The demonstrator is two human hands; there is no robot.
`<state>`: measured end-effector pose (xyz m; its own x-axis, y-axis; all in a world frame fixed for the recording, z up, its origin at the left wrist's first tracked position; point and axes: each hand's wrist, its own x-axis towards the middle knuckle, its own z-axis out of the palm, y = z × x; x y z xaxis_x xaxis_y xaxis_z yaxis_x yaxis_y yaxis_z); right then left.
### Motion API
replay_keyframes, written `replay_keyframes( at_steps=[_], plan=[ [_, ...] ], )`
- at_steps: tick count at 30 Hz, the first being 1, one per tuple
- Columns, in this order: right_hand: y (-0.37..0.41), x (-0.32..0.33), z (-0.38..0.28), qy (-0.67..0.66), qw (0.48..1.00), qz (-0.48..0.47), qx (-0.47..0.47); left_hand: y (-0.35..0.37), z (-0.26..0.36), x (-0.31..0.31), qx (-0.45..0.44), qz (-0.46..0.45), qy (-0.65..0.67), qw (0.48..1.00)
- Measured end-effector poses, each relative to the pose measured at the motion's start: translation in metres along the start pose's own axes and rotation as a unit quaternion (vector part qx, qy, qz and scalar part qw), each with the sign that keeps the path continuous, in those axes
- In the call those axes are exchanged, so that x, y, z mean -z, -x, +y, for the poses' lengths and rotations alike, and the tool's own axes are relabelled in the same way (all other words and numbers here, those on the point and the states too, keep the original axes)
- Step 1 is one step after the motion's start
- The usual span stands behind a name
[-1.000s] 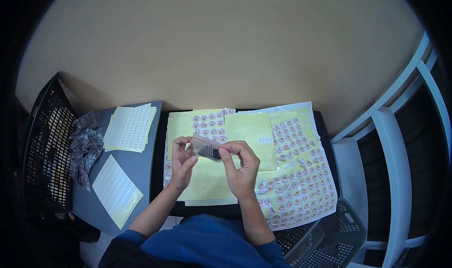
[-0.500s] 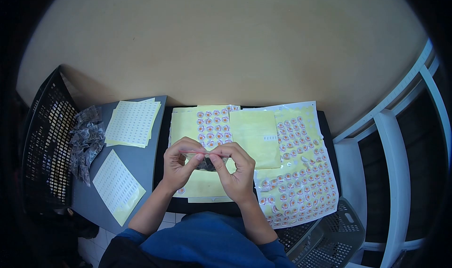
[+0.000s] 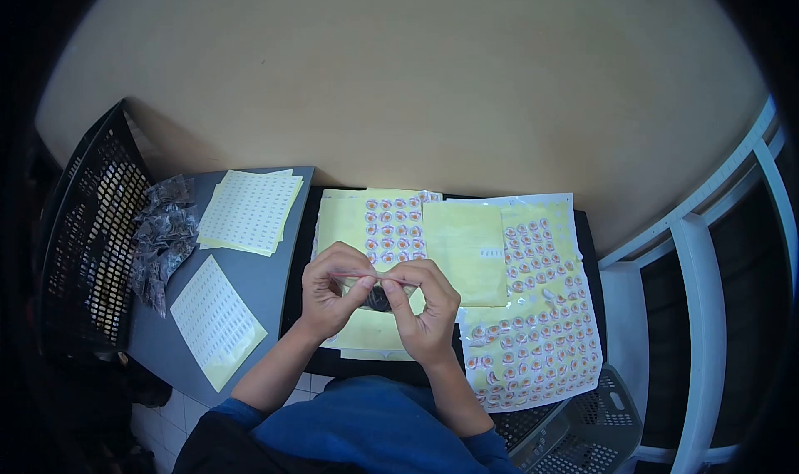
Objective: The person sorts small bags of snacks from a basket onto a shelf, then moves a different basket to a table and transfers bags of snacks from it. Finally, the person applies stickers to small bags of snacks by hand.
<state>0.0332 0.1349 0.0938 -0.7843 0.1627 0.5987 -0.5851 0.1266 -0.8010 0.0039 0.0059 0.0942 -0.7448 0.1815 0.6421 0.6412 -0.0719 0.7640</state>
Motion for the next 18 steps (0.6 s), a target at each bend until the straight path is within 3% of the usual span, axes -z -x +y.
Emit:
replay_keyframes(
  at_steps=[9,11,18],
  plan=[
    [0.0012,0.0003,-0.002,0.01,1.0,0.013,-0.002,0.0034,-0.0008,-0.0023,0.036,-0.009,0.017,0.999],
    [0.0007,0.0016,-0.0025,0.01,1.0,0.014,0.001,0.0039,0.0042,-0.0064,0.085,0.016,0.1,0.991],
    [-0.0002,0.0031,-0.0046,0.046,0.999,0.003,0.027,0.0032,0.0059,-0.0034,0.074,-0.007,0.057,0.996]
  ],
)
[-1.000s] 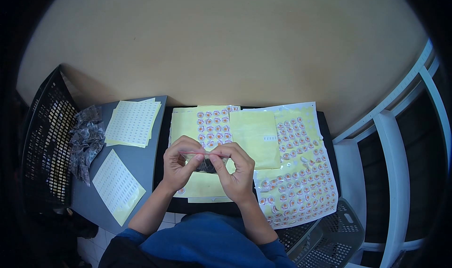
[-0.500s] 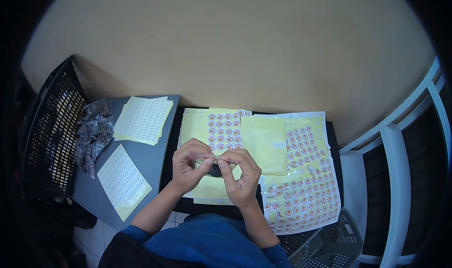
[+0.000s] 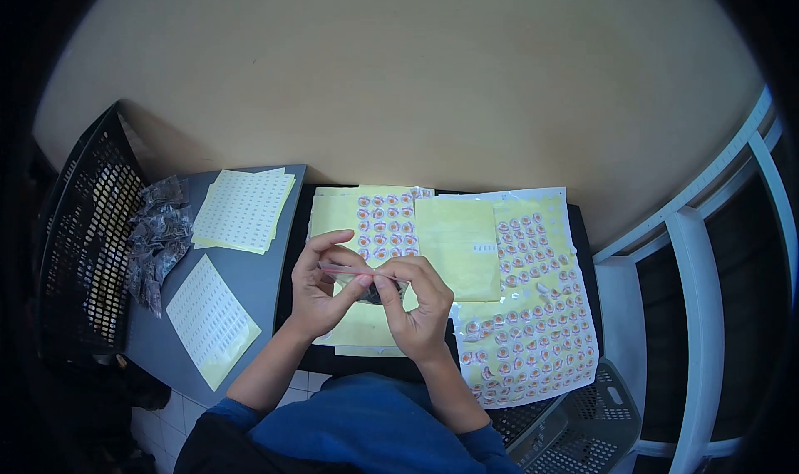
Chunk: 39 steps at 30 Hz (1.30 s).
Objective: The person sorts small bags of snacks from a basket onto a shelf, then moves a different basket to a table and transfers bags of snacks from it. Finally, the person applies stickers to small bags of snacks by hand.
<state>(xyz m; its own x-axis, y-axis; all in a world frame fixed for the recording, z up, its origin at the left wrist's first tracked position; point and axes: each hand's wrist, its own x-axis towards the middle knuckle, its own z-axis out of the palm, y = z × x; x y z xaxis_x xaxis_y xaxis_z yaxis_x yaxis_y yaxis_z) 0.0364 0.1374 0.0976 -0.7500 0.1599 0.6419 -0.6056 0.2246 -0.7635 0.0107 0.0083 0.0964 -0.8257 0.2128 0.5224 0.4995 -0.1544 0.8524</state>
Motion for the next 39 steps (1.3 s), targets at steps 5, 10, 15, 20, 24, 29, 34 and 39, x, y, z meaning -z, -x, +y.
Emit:
replay_keyframes(
  at_steps=[5,10,15,20,24,29,34,39],
  plan=[
    [0.002,-0.001,0.001,0.012,1.0,-0.011,0.01,0.0,0.001,0.001,-0.045,-0.001,-0.021,0.999],
    [0.001,0.0,0.0,0.011,1.0,-0.01,0.011,-0.001,0.003,0.002,-0.054,0.003,-0.035,0.998],
    [0.002,0.006,0.003,0.025,0.999,-0.018,-0.016,-0.002,0.005,0.003,-0.039,0.004,-0.035,0.999],
    [-0.001,0.012,0.002,0.011,0.998,-0.049,-0.045,-0.004,0.006,0.006,-0.023,0.01,-0.057,0.998],
    [-0.003,0.017,0.002,0.03,0.998,-0.043,-0.038,-0.007,0.006,0.012,-0.02,-0.008,-0.058,0.998],
    [-0.004,0.024,0.003,0.048,0.998,-0.03,-0.039,-0.009,0.009,0.017,-0.008,-0.079,-0.101,0.992],
    [-0.004,0.027,0.003,0.058,0.996,-0.038,-0.049,-0.011,0.014,0.017,0.023,-0.096,-0.101,0.99],
    [-0.004,0.028,0.004,0.035,0.994,-0.054,-0.088,-0.013,0.011,0.019,0.03,-0.114,-0.113,0.987]
  ],
)
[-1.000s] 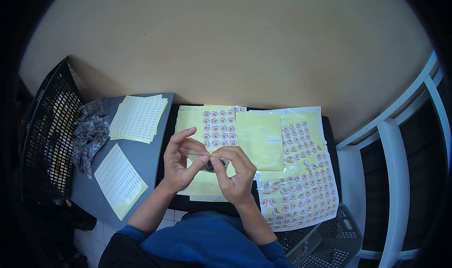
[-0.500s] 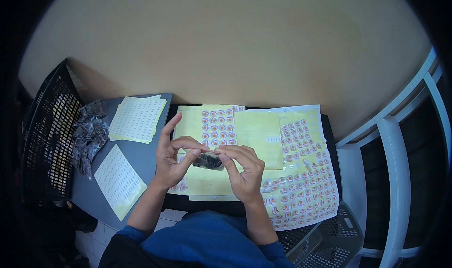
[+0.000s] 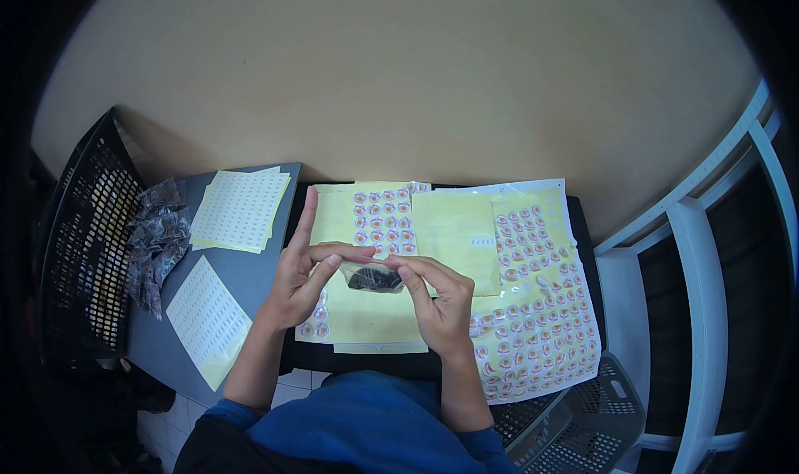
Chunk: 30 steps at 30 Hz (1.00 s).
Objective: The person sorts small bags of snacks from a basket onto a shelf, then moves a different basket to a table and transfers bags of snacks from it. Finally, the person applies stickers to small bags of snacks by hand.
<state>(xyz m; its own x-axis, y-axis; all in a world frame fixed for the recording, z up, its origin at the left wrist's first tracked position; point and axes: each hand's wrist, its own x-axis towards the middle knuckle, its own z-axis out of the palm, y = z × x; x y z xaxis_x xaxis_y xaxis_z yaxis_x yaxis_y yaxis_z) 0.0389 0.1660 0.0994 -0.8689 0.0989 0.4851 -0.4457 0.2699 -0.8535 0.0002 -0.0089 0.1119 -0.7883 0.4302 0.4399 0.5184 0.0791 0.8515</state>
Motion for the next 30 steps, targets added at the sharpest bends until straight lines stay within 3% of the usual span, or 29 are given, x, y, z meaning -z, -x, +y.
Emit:
replay_keyframes(
  at_steps=[3,5,7,9,10,11,13,14,15,16,17,18,19,22,24,28,30],
  plan=[
    [0.002,0.0,0.006,-0.054,0.997,-0.002,-0.056,0.002,-0.011,-0.006,0.001,-0.019,0.025,1.0],
    [0.004,-0.002,0.014,-0.081,0.993,0.0,-0.088,0.009,-0.028,-0.023,0.117,0.031,0.186,0.975],
    [0.009,-0.004,0.026,-0.122,0.976,-0.008,-0.179,0.024,-0.052,-0.043,0.154,0.031,0.187,0.97],
    [0.01,-0.002,0.044,-0.126,0.971,-0.056,-0.198,0.035,-0.076,-0.056,0.189,0.03,0.242,0.951],
    [0.01,-0.001,0.059,-0.243,0.943,-0.074,-0.217,0.038,-0.081,-0.057,0.222,0.027,0.294,0.929],
    [0.009,-0.002,0.07,-0.358,0.9,-0.089,-0.233,0.041,-0.083,-0.057,0.224,0.03,0.297,0.928],
    [-0.001,-0.012,0.085,-0.375,0.886,-0.059,-0.266,0.04,-0.077,-0.052,0.266,-0.079,0.174,0.945],
    [-0.004,-0.021,0.1,-0.228,0.944,-0.059,-0.233,0.035,-0.069,-0.043,0.278,-0.185,0.066,0.94],
    [-0.005,-0.03,0.113,-0.076,0.977,-0.057,-0.193,0.033,-0.07,-0.035,0.279,-0.183,0.068,0.94],
    [-0.008,-0.037,0.118,0.017,0.982,-0.082,-0.17,0.033,-0.072,-0.027,0.271,-0.233,-0.008,0.934],
    [-0.01,-0.044,0.121,0.018,0.982,-0.085,-0.17,0.031,-0.073,-0.017,0.261,-0.281,-0.083,0.92],
    [-0.013,-0.052,0.121,0.088,0.982,-0.114,-0.122,0.022,-0.062,-0.001,0.348,-0.298,-0.09,0.884],
    [-0.015,-0.06,0.121,0.156,0.975,-0.14,-0.073,0.023,-0.066,0.012,0.364,-0.282,-0.11,0.881],
    [-0.017,-0.083,0.126,0.228,0.96,-0.157,-0.033,0.02,-0.079,0.034,0.407,-0.268,-0.181,0.854],
    [-0.018,-0.097,0.124,0.294,0.941,-0.167,-0.01,0.02,-0.09,0.037,0.44,-0.246,-0.156,0.849],
    [-0.015,-0.11,0.125,0.349,0.918,-0.186,0.002,0.021,-0.107,0.037,0.421,-0.221,-0.129,0.87],
    [-0.012,-0.113,0.13,0.36,0.915,-0.176,0.044,0.016,-0.105,0.038,0.466,-0.246,-0.106,0.843]
  ],
)
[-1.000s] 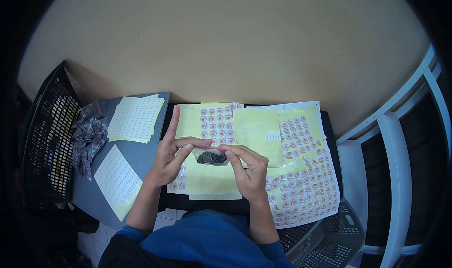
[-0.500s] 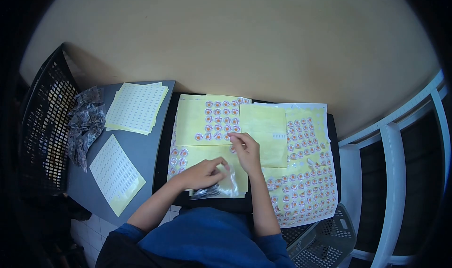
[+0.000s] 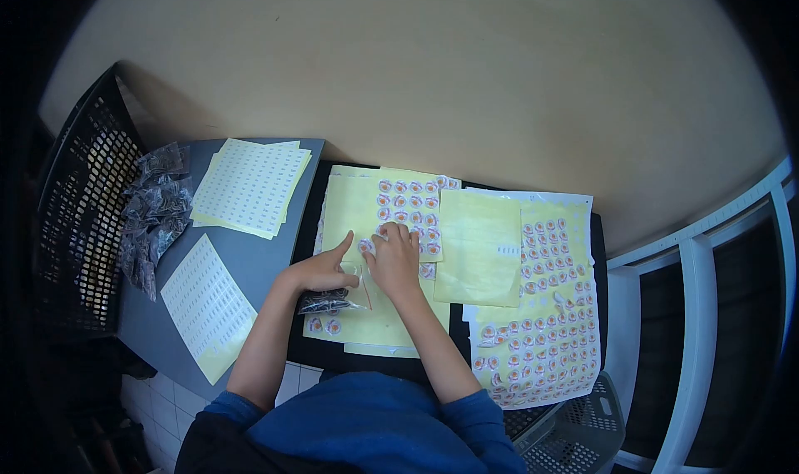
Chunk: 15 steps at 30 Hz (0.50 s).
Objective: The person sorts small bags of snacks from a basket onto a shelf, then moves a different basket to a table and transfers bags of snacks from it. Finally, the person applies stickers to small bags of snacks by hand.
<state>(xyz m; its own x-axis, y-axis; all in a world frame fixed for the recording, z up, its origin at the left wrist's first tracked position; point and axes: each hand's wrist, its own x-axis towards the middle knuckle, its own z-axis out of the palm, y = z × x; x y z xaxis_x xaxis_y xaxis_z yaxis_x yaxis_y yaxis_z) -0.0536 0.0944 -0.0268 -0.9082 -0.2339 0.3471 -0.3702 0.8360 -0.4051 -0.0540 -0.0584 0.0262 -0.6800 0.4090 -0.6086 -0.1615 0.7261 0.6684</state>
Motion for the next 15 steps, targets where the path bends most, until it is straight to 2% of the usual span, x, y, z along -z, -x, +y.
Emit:
replay_keyframes(
  at_steps=[9,15],
  plan=[
    [-0.011,-0.006,0.003,-0.048,0.997,-0.043,-0.04,-0.01,-0.008,0.0,0.009,-0.027,-0.007,1.0],
    [-0.014,-0.018,0.001,-0.006,1.0,-0.028,-0.006,-0.013,-0.011,-0.002,0.002,-0.017,-0.019,1.0]
  ],
)
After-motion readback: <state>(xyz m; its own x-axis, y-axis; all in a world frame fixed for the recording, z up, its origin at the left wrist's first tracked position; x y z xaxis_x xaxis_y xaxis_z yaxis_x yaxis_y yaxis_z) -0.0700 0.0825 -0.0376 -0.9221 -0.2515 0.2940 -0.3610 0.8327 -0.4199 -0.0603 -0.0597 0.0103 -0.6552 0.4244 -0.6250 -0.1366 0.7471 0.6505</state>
